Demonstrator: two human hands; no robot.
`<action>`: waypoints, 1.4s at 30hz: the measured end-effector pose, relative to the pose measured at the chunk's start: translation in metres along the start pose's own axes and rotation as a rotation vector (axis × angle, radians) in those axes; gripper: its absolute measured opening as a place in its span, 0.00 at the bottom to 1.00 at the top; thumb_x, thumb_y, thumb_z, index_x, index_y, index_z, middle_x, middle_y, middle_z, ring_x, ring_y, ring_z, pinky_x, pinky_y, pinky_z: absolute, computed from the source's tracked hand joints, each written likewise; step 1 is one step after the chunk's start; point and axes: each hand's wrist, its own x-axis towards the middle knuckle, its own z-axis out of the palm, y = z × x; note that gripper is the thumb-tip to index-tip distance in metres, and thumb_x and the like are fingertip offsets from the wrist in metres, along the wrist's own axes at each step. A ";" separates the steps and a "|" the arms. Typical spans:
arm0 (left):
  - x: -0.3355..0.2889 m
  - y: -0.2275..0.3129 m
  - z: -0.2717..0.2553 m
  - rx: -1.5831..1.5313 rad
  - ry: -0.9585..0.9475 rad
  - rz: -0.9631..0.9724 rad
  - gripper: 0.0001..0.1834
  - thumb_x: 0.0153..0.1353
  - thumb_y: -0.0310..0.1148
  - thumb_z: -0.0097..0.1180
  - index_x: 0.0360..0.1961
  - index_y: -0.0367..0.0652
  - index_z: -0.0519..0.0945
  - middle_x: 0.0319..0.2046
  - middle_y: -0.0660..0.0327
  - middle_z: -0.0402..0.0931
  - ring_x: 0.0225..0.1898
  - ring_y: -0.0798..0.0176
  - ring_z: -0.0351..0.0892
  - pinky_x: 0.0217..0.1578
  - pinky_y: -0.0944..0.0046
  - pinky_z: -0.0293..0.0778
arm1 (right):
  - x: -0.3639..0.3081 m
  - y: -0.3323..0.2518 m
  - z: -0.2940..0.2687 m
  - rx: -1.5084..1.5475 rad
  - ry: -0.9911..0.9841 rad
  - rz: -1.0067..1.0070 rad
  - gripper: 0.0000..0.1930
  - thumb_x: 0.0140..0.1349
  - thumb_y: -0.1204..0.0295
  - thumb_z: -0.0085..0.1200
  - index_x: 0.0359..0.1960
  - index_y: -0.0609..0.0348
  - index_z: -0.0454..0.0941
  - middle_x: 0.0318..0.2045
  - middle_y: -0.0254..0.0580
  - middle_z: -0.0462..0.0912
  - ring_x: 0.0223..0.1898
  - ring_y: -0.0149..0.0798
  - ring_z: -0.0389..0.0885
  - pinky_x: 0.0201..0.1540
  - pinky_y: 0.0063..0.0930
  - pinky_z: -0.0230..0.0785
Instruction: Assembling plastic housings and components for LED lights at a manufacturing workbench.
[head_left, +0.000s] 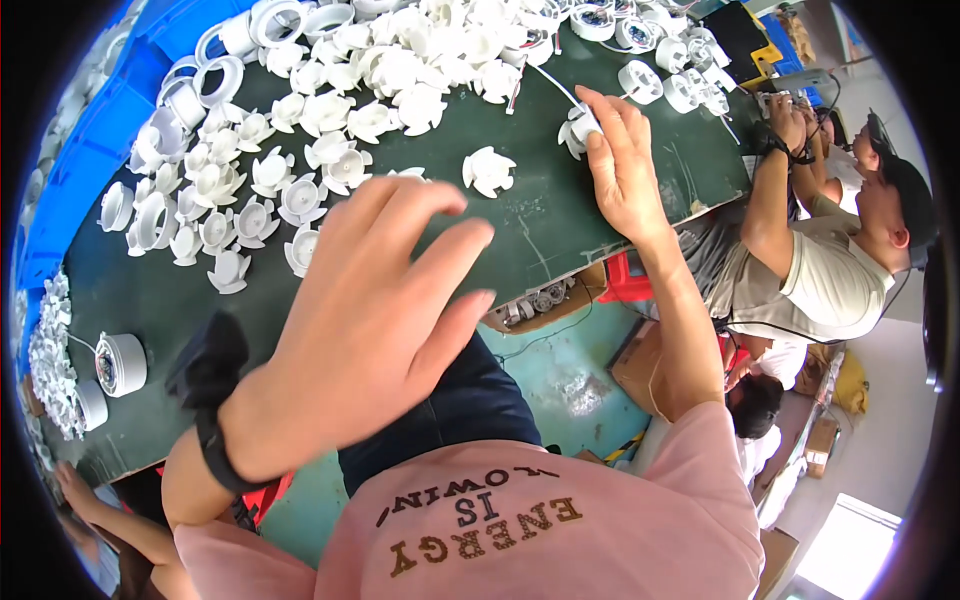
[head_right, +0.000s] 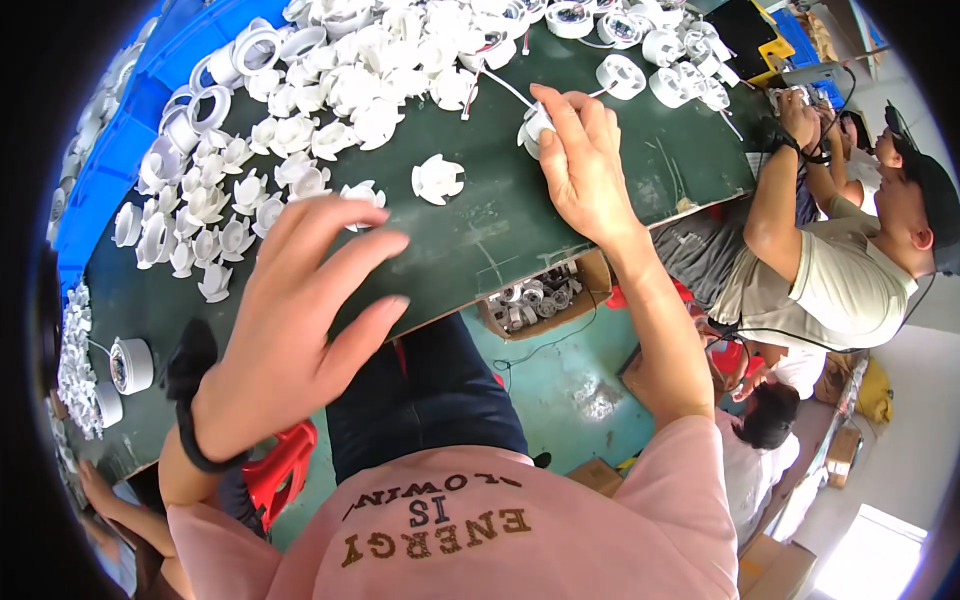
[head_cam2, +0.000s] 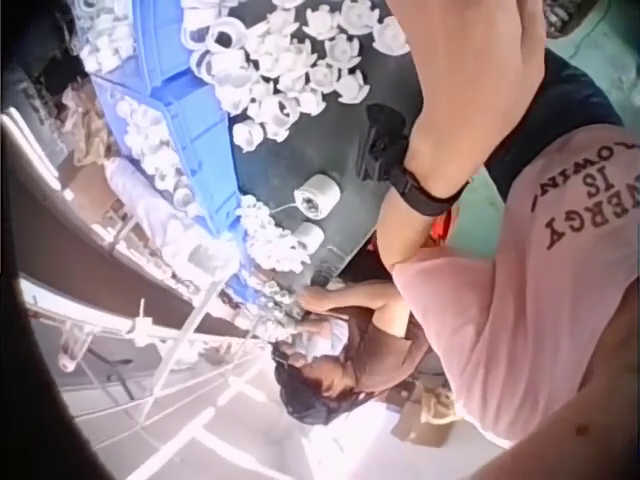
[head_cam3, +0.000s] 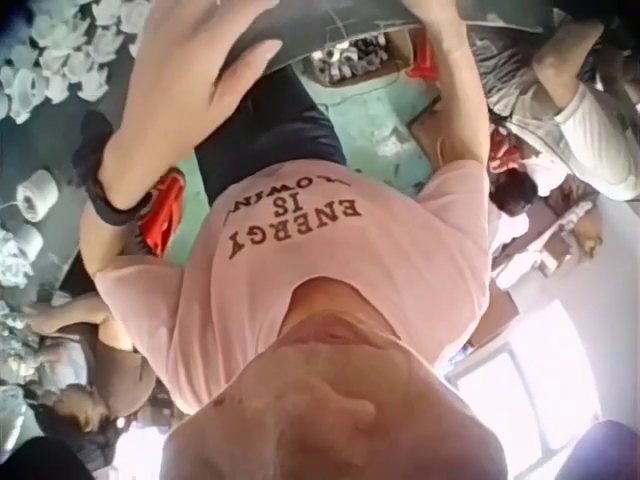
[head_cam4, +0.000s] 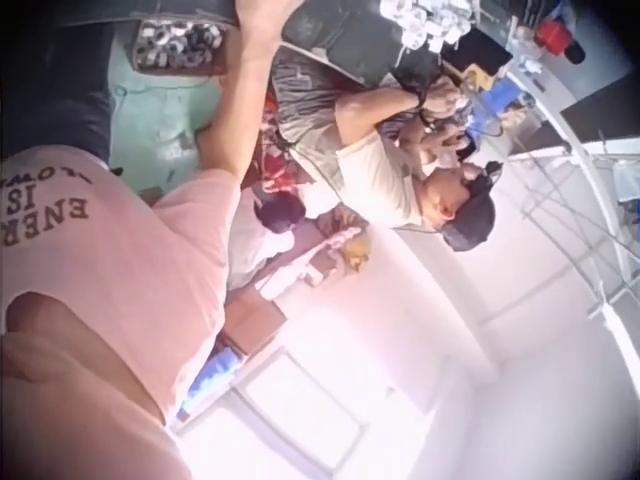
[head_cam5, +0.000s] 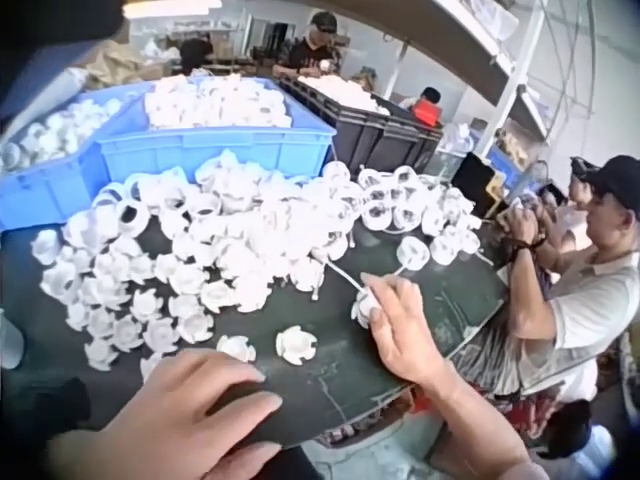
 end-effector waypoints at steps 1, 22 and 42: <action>-0.008 0.003 -0.005 0.000 -0.016 -0.012 0.17 0.51 0.30 0.60 0.43 0.37 0.75 0.45 0.52 0.69 0.47 0.46 0.69 0.48 0.53 0.66 | 0.002 -0.005 -0.002 0.003 -0.007 0.007 0.18 0.66 0.72 0.44 0.58 0.57 0.69 0.46 0.51 0.69 0.44 0.49 0.67 0.51 0.39 0.59; -0.103 0.010 -0.011 -1.451 0.799 -0.602 0.26 0.66 0.40 0.43 0.60 0.37 0.59 0.43 0.44 0.76 0.35 0.60 0.79 0.36 0.66 0.74 | 0.119 -0.187 0.038 0.534 -0.470 0.138 0.20 0.68 0.59 0.42 0.55 0.57 0.72 0.36 0.45 0.81 0.39 0.35 0.79 0.39 0.33 0.70; -0.119 0.005 -0.012 -1.168 0.436 -0.647 0.24 0.67 0.49 0.38 0.47 0.36 0.70 0.32 0.59 0.74 0.27 0.71 0.74 0.24 0.74 0.70 | 0.208 -0.134 0.116 -0.386 -0.541 0.023 0.14 0.55 0.57 0.54 0.34 0.51 0.84 0.32 0.45 0.84 0.37 0.47 0.83 0.41 0.41 0.74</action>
